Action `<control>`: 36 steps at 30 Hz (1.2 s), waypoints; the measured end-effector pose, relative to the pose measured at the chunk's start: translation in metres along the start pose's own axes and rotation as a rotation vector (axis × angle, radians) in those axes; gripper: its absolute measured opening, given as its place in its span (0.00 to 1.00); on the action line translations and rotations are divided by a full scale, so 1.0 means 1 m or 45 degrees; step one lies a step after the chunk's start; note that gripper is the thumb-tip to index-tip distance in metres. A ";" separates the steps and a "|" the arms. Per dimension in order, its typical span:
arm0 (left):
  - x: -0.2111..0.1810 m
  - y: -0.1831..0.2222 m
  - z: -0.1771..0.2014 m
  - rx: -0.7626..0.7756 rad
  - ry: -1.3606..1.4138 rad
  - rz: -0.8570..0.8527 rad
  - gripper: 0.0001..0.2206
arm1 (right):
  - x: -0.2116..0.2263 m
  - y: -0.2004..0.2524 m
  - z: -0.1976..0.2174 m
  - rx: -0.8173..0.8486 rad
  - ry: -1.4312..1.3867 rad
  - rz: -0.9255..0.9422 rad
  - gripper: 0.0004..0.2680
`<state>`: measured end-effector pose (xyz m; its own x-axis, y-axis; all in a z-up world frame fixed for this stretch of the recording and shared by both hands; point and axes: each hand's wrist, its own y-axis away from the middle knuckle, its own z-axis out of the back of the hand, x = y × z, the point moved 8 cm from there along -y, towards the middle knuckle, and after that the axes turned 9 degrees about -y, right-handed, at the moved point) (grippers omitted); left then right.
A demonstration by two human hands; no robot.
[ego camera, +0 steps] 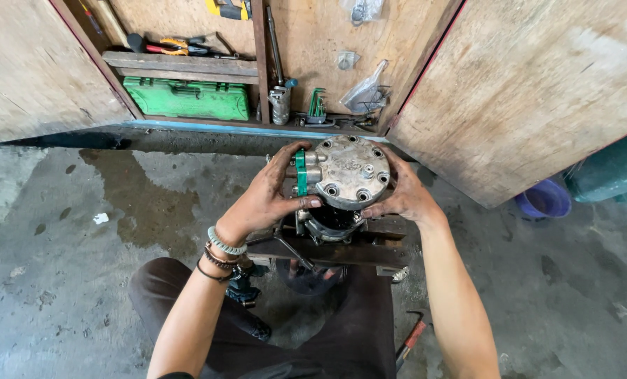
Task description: Disassembling an automotive air conditioning compressor to inspect internal components
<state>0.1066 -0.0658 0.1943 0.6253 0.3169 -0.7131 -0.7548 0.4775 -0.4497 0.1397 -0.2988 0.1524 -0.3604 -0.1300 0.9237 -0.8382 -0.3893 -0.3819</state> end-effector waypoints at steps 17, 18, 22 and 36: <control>0.015 0.012 -0.010 -0.049 0.105 0.001 0.43 | 0.012 0.008 -0.015 -0.054 -0.061 -0.109 0.47; 0.016 0.012 -0.011 -0.049 0.117 0.010 0.43 | 0.009 0.008 -0.013 -0.059 -0.069 -0.122 0.47; 0.019 0.015 -0.010 -0.064 0.122 0.029 0.44 | 0.021 0.011 -0.028 -0.088 -0.209 -0.129 0.45; -0.007 0.026 -0.013 -0.329 0.186 0.017 0.45 | -0.020 0.024 -0.024 -0.416 -0.749 -0.387 0.30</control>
<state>0.0796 -0.0663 0.1805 0.5943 0.1914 -0.7811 -0.7997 0.2441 -0.5486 0.1168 -0.2832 0.1242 0.1095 -0.5630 0.8192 -0.9784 -0.2065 -0.0111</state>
